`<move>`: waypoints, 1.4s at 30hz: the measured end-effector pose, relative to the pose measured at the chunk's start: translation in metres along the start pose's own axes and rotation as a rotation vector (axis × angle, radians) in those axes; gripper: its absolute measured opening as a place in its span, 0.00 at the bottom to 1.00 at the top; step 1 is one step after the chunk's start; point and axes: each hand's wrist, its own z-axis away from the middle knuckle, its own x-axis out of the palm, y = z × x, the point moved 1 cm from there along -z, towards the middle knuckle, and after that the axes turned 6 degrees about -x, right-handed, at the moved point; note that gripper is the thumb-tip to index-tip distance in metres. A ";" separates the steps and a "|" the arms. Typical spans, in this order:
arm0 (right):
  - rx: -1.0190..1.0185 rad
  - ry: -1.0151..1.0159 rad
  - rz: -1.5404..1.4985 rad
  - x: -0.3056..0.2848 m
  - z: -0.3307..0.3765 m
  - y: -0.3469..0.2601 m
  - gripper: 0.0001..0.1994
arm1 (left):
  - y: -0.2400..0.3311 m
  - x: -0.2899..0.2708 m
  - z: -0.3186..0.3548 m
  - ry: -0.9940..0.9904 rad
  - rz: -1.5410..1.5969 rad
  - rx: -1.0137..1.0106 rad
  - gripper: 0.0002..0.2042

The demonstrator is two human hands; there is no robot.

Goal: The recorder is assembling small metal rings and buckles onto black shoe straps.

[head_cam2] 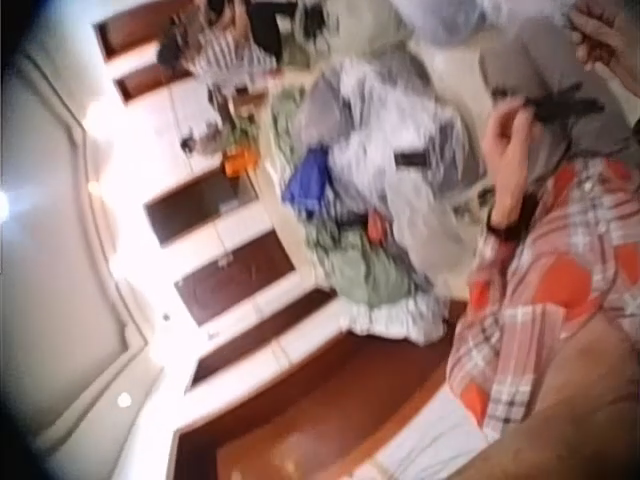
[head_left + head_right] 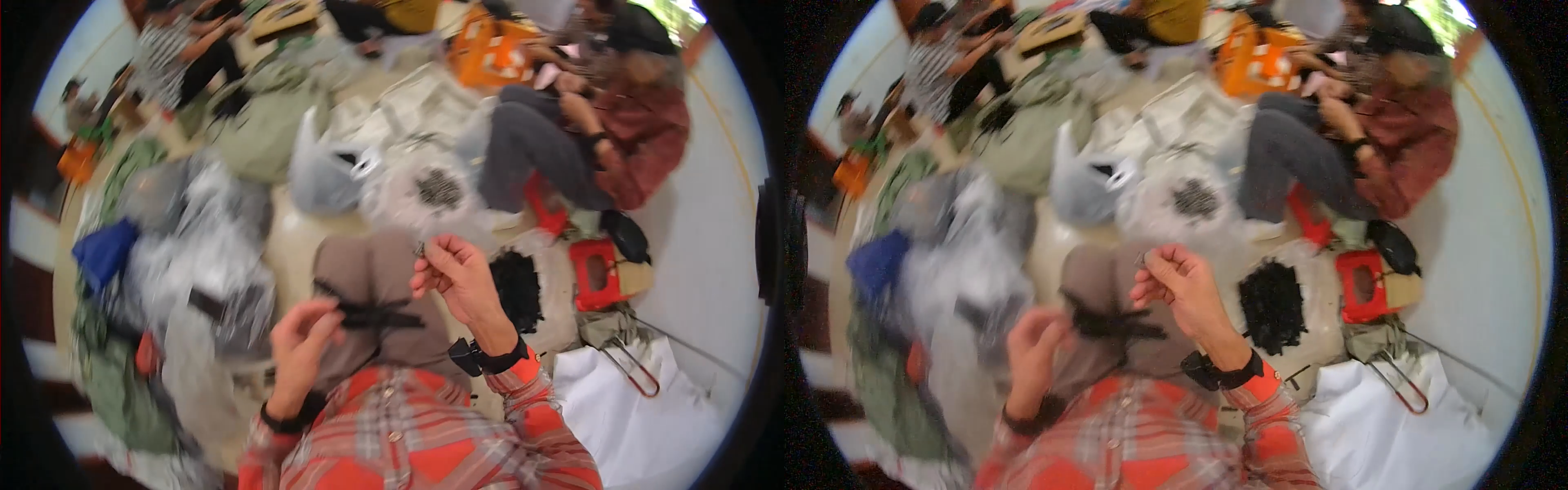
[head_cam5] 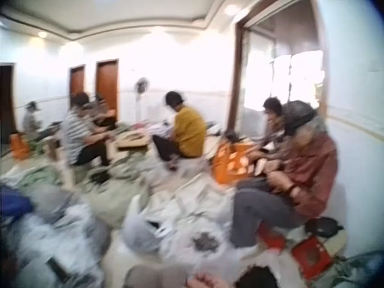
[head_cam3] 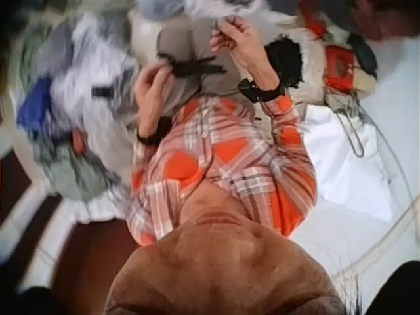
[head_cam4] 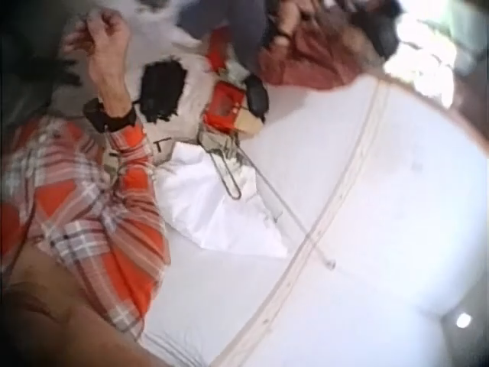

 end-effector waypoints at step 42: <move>-0.537 -0.497 1.656 0.017 0.020 0.111 0.14 | -0.082 -0.071 0.045 0.034 0.358 -0.152 0.10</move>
